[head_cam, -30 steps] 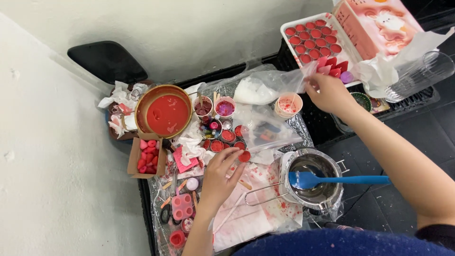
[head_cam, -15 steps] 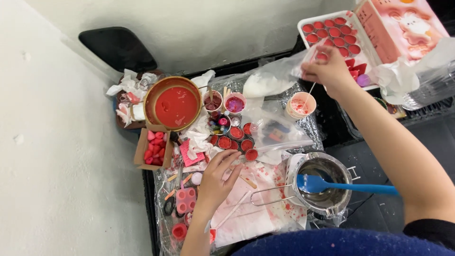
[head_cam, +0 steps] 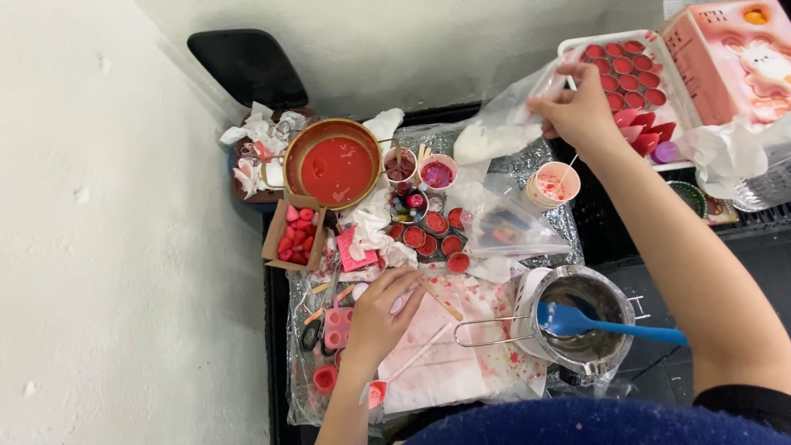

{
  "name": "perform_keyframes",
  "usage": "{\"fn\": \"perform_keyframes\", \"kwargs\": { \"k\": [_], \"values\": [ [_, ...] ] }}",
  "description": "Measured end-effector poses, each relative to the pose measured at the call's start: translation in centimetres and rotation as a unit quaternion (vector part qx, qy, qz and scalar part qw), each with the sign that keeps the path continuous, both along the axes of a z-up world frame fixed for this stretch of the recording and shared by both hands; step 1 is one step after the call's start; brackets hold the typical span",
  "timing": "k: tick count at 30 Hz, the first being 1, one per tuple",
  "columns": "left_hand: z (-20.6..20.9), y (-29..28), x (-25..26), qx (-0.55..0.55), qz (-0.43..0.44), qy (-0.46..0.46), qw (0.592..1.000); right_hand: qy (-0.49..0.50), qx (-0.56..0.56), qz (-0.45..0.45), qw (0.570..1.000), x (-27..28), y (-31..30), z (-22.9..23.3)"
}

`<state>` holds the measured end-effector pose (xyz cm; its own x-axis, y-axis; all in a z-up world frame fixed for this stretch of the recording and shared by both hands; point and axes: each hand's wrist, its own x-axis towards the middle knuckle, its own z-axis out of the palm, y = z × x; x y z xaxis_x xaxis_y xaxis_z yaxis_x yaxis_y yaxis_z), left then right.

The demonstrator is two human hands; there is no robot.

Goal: Preparing and mixing ingredients for lip balm or candles, including adding pigment to a base.

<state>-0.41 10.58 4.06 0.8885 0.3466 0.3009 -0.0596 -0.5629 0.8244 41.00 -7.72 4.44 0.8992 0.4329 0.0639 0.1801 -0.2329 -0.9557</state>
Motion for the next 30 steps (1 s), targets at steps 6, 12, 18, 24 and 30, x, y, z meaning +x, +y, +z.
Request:
{"fn": "perform_keyframes", "kwargs": {
  "k": [6, 12, 18, 24, 30],
  "values": [
    [-1.7, -0.6, -0.8, -0.006, -0.02, 0.093, 0.995, 0.047, -0.1, -0.051, 0.993, -1.6, -2.3, -0.7],
    [-0.6, -1.0, 0.0, 0.025, -0.014, 0.09, 0.996, 0.138, -0.121, 0.001, 0.983, 0.1, -3.1, -1.0],
    [-0.5, -1.0, 0.4, 0.021, 0.009, 0.074, 0.997, 0.153, 0.049, -0.014, 0.987, -2.2, 2.4, 5.0],
    [-0.3, -0.2, -0.6, -0.013, 0.06, 0.053, 0.997, 0.093, 0.171, 0.072, 0.978, -4.9, 4.7, 11.3],
    [-2.7, 0.4, -1.0, -0.128, 0.086, -0.034, 0.987, -0.029, 0.107, 0.172, 0.979, -15.0, 4.0, 19.4]
  ]
}}
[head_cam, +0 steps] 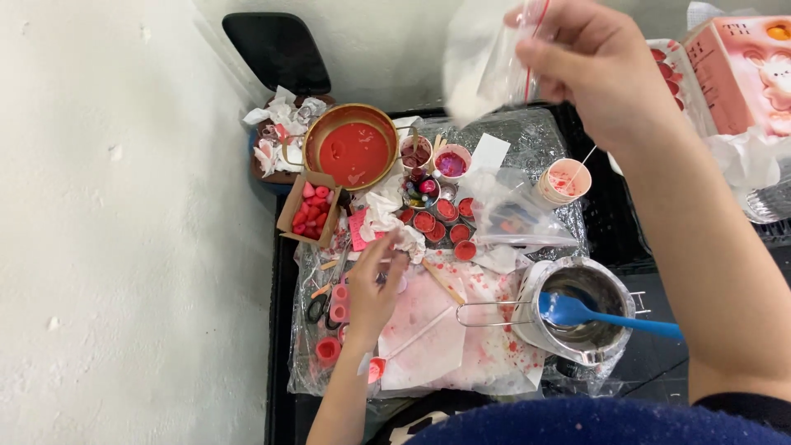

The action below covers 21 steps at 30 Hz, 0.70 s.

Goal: Preparing and mixing ingredients for lip balm or candles, including adding pigment to a base.

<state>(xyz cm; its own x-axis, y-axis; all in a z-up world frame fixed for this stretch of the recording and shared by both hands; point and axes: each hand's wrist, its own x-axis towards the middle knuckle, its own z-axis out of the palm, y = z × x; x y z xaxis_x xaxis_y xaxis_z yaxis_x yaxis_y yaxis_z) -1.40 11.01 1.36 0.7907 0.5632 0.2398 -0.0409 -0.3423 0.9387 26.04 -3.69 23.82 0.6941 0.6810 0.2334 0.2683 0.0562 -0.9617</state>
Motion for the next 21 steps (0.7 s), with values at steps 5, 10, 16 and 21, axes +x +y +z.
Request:
{"fn": "perform_keyframes", "kwargs": {
  "k": [5, 10, 16, 21],
  "values": [
    [-4.7, 0.8, -1.0, -0.216, -0.066, -0.133, 0.965, 0.037, -0.006, 0.088, 0.995, -4.8, -2.2, -0.6],
    [-8.9, 1.1, -5.3, -0.428, -0.104, -0.165, 0.883, 0.095, -0.068, 0.202, 0.972, -7.3, -4.6, -3.4],
    [-6.8, 1.3, -11.4, -0.471, 0.064, -0.065, 0.878, 0.043, -0.155, 0.288, 0.944, -10.2, -4.3, -4.6],
    [-7.7, 4.0, -17.0, -0.251, 0.139, -0.11, 0.952, -0.194, -0.363, 0.209, 0.887, -16.4, -3.0, -2.1]
  ]
}}
